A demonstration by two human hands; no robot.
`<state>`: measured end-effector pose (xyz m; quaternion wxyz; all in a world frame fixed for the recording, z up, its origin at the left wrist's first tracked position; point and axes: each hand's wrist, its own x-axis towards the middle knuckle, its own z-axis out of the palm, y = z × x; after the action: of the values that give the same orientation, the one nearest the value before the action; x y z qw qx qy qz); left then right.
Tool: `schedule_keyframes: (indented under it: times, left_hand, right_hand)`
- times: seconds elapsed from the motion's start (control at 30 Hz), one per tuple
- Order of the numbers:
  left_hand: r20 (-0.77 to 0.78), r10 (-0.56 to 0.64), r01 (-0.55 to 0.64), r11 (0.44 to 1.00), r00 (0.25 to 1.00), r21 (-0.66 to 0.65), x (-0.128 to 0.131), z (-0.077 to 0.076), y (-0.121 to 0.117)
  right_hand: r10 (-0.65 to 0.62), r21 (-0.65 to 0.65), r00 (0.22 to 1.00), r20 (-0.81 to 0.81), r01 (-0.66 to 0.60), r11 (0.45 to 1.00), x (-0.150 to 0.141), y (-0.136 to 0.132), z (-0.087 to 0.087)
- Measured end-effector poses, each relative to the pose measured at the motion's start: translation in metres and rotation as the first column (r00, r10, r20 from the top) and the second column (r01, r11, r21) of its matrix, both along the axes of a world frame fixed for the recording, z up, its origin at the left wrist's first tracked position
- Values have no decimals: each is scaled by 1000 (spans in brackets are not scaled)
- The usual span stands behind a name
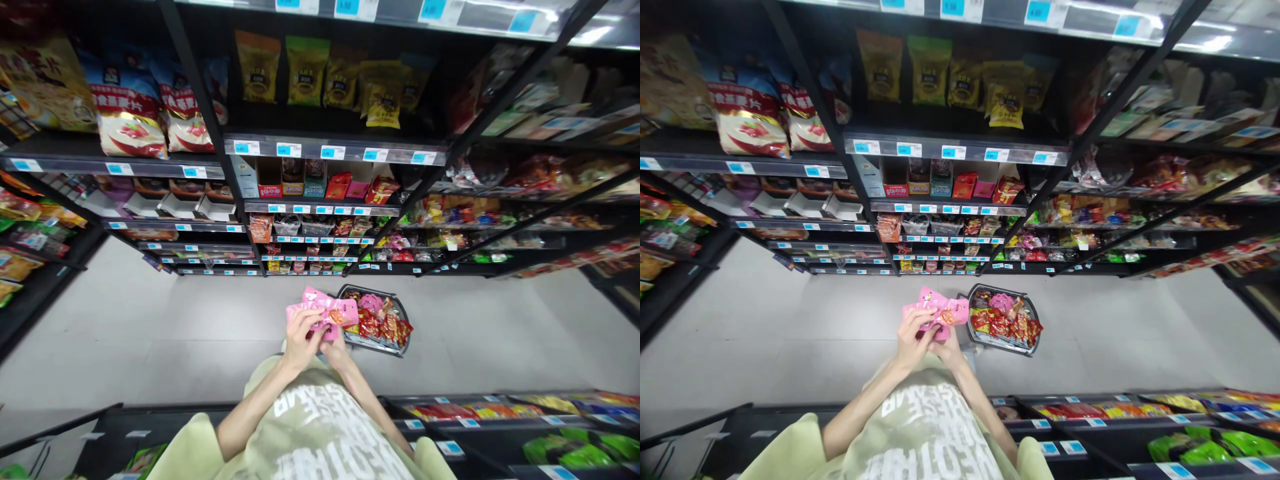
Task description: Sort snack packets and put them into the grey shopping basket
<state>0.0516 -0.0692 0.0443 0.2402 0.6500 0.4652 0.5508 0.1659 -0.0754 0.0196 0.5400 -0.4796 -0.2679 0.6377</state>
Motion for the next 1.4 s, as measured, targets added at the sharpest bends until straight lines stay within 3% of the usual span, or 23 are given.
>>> schedule_keyframes:
  times: [0.13, 0.27, 0.4, 0.53, 0.7, 0.9, 1.07, 1.17, 1.27, 1.4]
  left_hand:
    - [190, 153, -114, 973, 970, -203, 2, 1, 4]
    - [337, 372, -194, 867, 865, -459, -6, 2, 10]
    - [378, 467, -237, 823, 799, -516, -23, -1, 11]
    - [446, 509, -205, 796, 736, -570, -36, -6, 6]
    - [422, 515, -213, 785, 747, -581, -39, -8, -2]
    - [400, 460, -182, 805, 793, -565, -40, -2, -1]
    - [454, 242, 125, 757, 857, -641, -44, 0, 0]
    - [385, 68, 219, 726, 920, -652, -47, 0, -2]
    - [273, -9, 182, 766, 962, -617, -50, 0, -5]
    - [332, -104, 299, 726, 938, -619, -52, 0, -6]
  right_hand:
    - [49, 54, 996, -70, -45, 997, -7, 4, 1]
    - [-32, -33, 988, -150, 27, 999, -8, 8, -1]
    - [-114, -86, 985, -130, 104, 991, 4, 13, -6]
    - [-170, -125, 980, -101, 157, 980, 16, 16, -8]
    - [-156, -133, 984, -89, 143, 981, 19, 13, -12]
    - [-140, -138, 990, 10, 140, 981, 19, 12, -17]
    - [-88, -84, 994, 60, 93, 992, 24, 13, -14]
    - [3, -44, 994, 105, 2, 999, 31, 13, -10]
    - [161, -21, 971, 180, -160, 987, 39, 13, -8]
    - [238, -43, 942, 236, -235, 971, 41, 12, -11]
